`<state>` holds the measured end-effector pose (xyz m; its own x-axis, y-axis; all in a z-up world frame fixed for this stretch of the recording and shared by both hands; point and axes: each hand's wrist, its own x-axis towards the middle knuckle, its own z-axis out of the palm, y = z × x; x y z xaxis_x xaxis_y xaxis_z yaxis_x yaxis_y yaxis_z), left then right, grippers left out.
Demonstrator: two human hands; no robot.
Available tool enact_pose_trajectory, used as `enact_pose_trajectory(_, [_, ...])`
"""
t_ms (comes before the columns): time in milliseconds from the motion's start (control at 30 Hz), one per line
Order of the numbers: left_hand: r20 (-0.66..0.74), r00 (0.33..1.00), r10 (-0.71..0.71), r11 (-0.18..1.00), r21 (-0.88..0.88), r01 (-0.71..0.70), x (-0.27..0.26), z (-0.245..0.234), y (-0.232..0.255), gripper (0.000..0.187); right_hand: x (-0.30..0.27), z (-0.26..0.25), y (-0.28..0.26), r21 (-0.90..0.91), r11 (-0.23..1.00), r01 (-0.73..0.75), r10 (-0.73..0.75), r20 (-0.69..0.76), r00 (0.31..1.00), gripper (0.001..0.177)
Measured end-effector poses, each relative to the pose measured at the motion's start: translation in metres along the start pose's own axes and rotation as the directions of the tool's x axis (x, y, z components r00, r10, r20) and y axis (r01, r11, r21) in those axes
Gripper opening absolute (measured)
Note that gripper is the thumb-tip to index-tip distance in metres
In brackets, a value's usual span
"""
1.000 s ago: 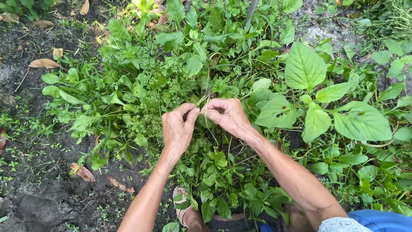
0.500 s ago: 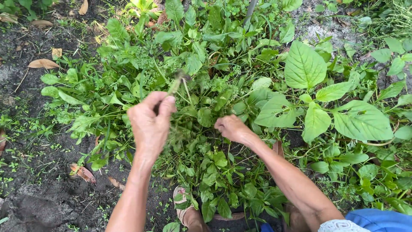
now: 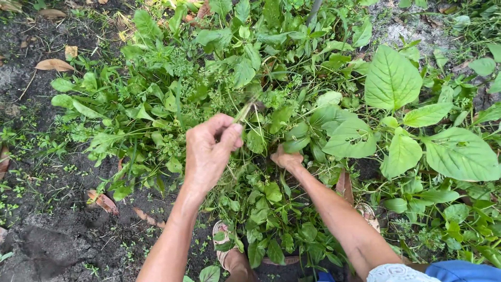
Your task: The person crouches in a garden bed and pulls weeds by hand, gathering them into a bundle. The person repeatedly reaches into the soil, grasps weed stems, and pulls them out, adding them to the growing pile in hand.
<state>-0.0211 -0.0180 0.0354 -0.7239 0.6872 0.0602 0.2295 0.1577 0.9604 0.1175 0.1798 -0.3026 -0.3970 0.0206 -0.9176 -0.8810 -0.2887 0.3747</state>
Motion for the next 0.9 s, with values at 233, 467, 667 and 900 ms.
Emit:
enact_pose_trajectory(233, [0.057, 0.996, -0.073, 0.994, -0.076, 0.078, 0.003, 0.011, -0.020, 0.014, 0.050, 0.031, -0.050, -0.576, 0.809, 0.114, -0.171, -0.046, 0.984, 0.073])
enact_pose_trajectory(467, [0.082, 0.985, -0.154, 0.986, -0.059, 0.159, 0.000, 0.025, -0.034, 0.015, -0.008, 0.012, -0.005, -0.645, -0.764, -0.003, -0.510, 0.601, 0.616, 0.031])
enact_pose_trajectory(667, [0.131, 0.950, -0.285, 0.957, -0.025, 0.290, -0.007, 0.044, -0.053, 0.017, -0.066, 0.040, 0.005, 0.435, -0.901, -0.012, 0.274, 0.588, 0.761, 0.020])
enact_pose_trajectory(900, [0.156, 0.924, -0.350, 0.937, 0.042, 0.348, -0.015, 0.048, -0.058, 0.020, -0.194, 0.030, 0.088, 0.398, -0.892, 0.213, 0.408, 0.507, 0.760, 0.019])
